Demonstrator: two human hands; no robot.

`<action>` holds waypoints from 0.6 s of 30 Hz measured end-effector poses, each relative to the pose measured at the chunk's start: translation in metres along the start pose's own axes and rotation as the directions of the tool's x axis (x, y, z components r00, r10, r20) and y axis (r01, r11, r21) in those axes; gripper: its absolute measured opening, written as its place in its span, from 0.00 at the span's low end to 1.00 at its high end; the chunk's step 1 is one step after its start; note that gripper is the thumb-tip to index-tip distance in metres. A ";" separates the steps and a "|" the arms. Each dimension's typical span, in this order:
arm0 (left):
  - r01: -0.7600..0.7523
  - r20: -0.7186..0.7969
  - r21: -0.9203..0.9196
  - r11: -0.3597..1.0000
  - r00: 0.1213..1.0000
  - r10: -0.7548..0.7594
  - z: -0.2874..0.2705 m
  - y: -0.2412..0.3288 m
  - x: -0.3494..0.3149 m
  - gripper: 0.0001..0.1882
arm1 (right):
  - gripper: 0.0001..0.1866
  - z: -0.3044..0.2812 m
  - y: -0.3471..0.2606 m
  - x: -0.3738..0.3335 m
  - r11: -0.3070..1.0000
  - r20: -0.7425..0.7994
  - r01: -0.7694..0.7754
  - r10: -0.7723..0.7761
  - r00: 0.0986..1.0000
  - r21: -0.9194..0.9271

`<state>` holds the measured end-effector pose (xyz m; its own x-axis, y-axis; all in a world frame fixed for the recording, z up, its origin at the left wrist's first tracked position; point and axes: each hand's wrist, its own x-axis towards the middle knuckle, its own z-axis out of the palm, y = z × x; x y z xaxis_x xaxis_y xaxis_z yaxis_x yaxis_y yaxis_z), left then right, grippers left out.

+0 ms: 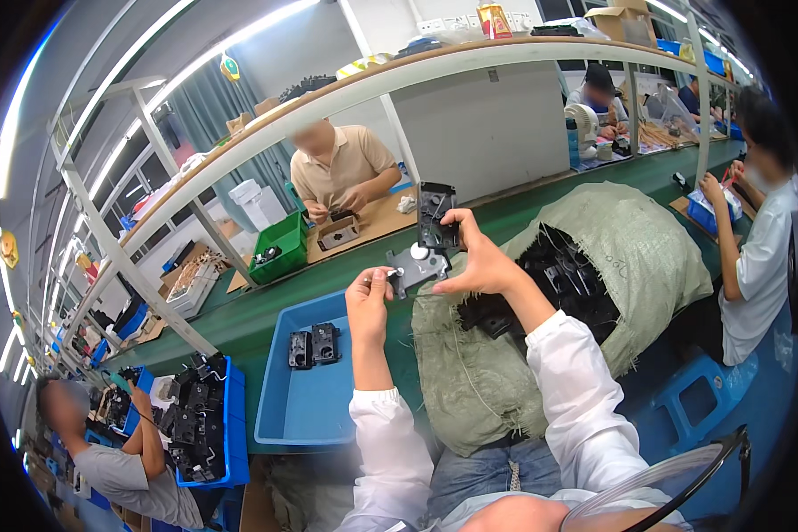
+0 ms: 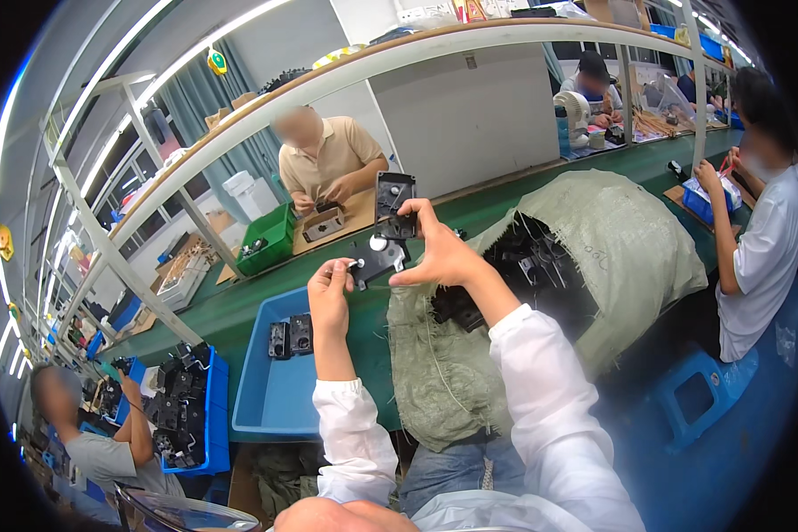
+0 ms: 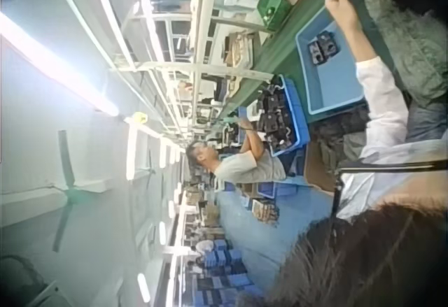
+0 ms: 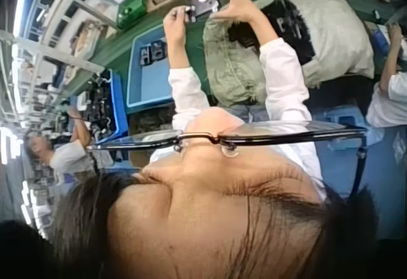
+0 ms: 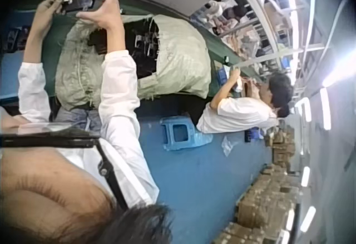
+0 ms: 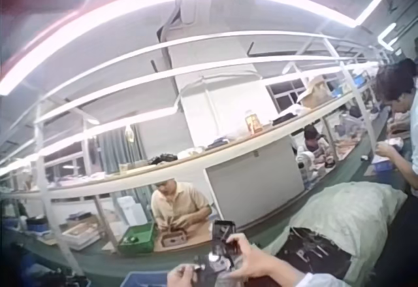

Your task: Assembling and inspecting black plastic automotive side mirror housings on a factory production line.

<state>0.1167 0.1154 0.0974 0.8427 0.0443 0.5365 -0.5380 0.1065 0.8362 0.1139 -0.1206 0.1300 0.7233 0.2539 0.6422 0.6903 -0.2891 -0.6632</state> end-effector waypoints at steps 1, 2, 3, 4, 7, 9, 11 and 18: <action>0.011 0.041 -0.042 0.999 0.999 -0.009 0.000 -0.001 0.000 0.15 | 0.53 0.000 0.009 0.002 0.998 0.021 0.053 -0.054 0.998 0.032; 0.024 0.083 -0.087 0.996 0.996 -0.017 0.001 -0.003 -0.001 0.15 | 0.53 -0.002 0.009 0.003 0.998 0.020 0.053 -0.053 0.998 0.029; 0.043 0.112 -0.111 0.993 0.993 -0.030 0.002 -0.004 -0.001 0.14 | 0.53 -0.003 0.008 0.003 0.988 0.011 0.114 -0.116 0.993 0.104; 0.043 0.113 -0.113 0.993 0.993 -0.030 0.003 -0.006 -0.001 0.14 | 0.54 -0.005 0.008 0.003 0.968 -0.003 0.175 -0.177 0.984 0.178; 0.062 0.156 -0.101 0.993 0.987 -0.046 0.006 -0.014 0.000 0.12 | 0.49 -0.011 0.002 0.005 0.938 0.011 0.117 -0.127 0.992 0.326; 0.050 0.137 -0.021 0.999 0.990 -0.046 0.012 -0.007 -0.005 0.11 | 0.47 -0.012 -0.003 0.006 0.876 0.018 0.063 -0.081 0.997 0.478; 0.035 0.118 0.058 0.998 0.992 -0.042 0.016 0.000 -0.009 0.10 | 0.47 -0.014 0.001 0.009 0.872 0.011 0.062 -0.077 0.997 0.486; -0.073 0.254 0.362 0.929 0.967 -0.023 0.031 0.005 -0.015 0.12 | 0.47 -0.019 0.004 0.015 0.922 -0.042 0.085 -0.074 0.996 0.377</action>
<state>0.1005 0.0845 0.0970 0.8219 -0.2122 0.5287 -0.5691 -0.2634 0.7790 0.1268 -0.1359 0.1443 0.6686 0.2360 0.7052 0.7045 0.1027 -0.7022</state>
